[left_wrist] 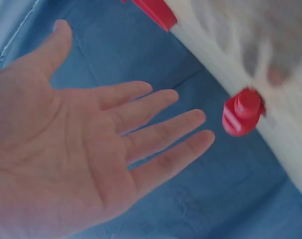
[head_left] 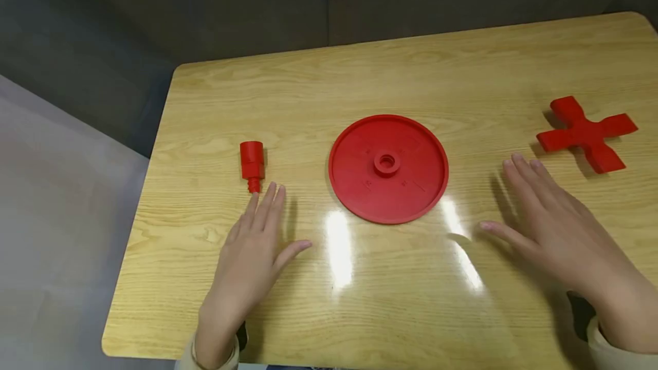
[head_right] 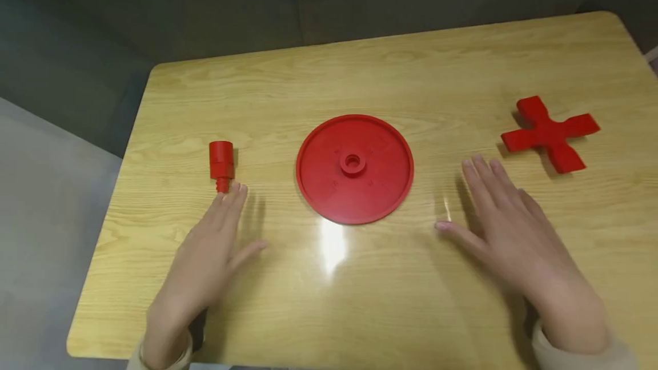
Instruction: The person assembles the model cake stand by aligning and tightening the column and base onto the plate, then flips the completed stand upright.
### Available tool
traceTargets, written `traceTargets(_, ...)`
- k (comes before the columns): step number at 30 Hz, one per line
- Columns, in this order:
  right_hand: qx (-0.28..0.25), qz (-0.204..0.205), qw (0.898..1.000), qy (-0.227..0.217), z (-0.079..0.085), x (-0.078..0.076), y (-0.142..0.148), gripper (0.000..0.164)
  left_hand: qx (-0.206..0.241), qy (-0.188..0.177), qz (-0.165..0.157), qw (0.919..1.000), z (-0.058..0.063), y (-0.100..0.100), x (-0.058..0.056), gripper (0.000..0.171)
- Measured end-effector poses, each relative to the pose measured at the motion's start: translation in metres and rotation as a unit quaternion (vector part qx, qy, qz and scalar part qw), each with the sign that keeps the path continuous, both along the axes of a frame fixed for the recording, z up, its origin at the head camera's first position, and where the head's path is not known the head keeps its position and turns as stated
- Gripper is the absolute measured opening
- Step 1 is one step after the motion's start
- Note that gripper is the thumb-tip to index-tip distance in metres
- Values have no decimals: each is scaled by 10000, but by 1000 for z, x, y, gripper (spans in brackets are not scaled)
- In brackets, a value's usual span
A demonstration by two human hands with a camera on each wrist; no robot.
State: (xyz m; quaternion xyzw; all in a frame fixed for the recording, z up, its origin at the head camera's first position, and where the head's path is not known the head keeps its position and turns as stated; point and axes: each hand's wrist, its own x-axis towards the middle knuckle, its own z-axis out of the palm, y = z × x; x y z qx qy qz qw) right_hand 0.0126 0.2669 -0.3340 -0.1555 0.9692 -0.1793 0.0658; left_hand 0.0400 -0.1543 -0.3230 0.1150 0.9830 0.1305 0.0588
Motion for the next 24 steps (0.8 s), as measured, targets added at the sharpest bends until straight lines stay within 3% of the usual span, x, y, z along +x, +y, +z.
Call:
traceTargets(7,308,403,9983,-299,7,-24,-23,101,299,664,745,9946,15,-26,-24,81)
traceTargets(9,411,580,9968,-360,7,-31,-31,100,331,668,1020,9920,17,-35,-34,76)
traceTargets(14,566,857,9939,-403,3,-46,-46,100,514,345,1450,9875,15,-56,-63,71)
traceTargets(19,638,929,9927,-439,-3,-56,-52,99,914,-257,1459,9847,8,-70,-91,72)
traceTargets(24,711,920,9914,-604,-9,-61,-56,100,867,-758,1481,9822,1,-70,-111,81)
